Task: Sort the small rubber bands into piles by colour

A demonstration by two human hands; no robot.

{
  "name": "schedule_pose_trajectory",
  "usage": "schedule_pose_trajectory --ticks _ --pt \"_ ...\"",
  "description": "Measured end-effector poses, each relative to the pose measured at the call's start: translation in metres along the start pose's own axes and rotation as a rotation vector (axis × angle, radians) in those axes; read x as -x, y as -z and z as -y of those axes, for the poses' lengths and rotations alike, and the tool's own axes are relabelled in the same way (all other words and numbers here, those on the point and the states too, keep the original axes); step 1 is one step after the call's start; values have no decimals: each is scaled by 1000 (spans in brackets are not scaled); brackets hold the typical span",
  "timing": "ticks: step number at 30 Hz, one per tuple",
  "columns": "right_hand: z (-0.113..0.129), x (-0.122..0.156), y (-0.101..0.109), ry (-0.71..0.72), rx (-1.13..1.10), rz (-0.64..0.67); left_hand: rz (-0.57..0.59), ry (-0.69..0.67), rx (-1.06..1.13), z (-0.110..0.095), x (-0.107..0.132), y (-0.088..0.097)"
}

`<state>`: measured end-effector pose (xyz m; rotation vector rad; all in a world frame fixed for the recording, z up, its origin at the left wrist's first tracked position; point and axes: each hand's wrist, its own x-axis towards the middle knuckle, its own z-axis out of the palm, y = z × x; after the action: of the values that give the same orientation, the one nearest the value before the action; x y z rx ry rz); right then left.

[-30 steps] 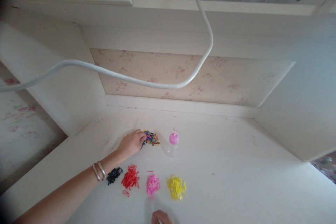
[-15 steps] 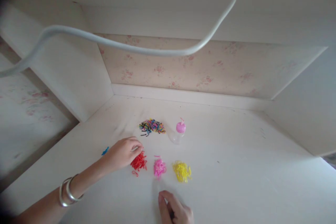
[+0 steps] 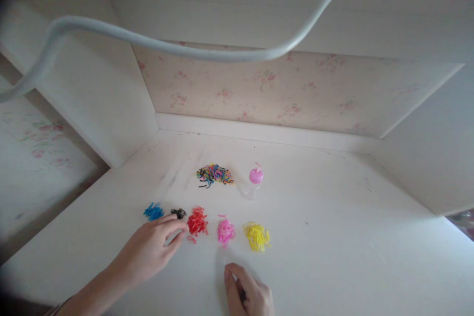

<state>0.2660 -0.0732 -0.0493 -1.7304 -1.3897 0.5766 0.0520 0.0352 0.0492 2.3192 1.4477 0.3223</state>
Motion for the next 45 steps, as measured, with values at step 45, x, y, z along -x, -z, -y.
schedule_pose_trajectory --ticks 45 --pt "76 -177 -37 7 1038 210 -504 -158 178 64 66 -57"
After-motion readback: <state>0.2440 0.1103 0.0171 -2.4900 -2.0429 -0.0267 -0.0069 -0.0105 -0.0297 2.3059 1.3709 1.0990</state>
